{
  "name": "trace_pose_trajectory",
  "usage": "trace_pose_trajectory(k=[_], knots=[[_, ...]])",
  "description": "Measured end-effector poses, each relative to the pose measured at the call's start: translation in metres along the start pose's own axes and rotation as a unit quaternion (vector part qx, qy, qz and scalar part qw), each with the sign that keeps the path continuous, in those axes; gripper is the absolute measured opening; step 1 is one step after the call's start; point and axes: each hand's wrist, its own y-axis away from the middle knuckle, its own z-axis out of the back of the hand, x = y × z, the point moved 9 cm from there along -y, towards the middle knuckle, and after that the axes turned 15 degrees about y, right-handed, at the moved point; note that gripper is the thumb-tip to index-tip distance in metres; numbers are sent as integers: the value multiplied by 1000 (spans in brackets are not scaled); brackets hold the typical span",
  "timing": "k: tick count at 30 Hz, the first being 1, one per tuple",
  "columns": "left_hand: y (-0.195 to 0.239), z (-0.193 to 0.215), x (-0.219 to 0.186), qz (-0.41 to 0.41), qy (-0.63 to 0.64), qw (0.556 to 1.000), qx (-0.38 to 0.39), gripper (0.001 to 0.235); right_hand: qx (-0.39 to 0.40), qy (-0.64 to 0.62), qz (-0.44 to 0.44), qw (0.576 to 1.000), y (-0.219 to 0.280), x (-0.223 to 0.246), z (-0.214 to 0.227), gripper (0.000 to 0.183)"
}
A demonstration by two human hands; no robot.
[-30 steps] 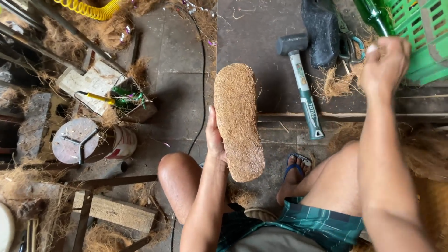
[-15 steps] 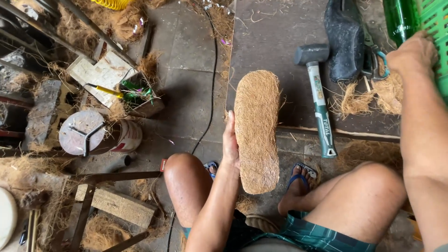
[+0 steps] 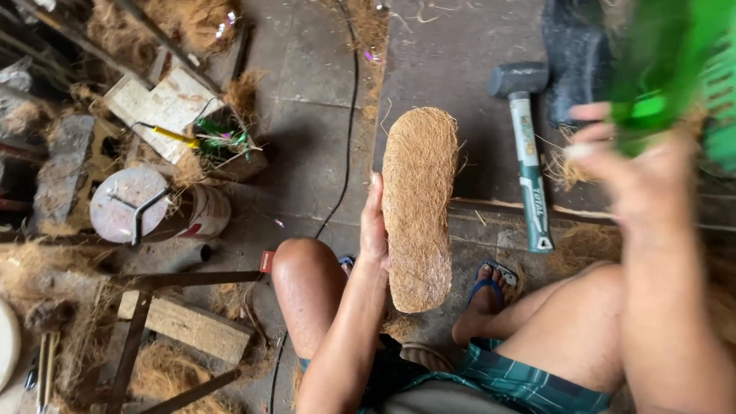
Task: The person uses a hairdryer to heat a coconut fiber slipper, then hammers and rubs it with a green bottle to shape and smooth the surface. The slipper is repeatedly inspected and adjusted by hand throughout the process.
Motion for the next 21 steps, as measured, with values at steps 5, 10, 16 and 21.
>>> trace_pose_trajectory(k=[5,10,16,21], knots=[[5,5,21,17,-32,996,-76,87,122,46,59,990,14,4,-77,30],[23,6,2,-44,-124,980,-152,97,100,130,98,982,8,9,-98,36],[32,14,-8,-70,-127,976,-164,89,48,-43,87,994,-11,-10,-53,28],[34,32,-4,-78,-60,983,-154,90,-33,-53,65,996,-15,-31,-4,35]])
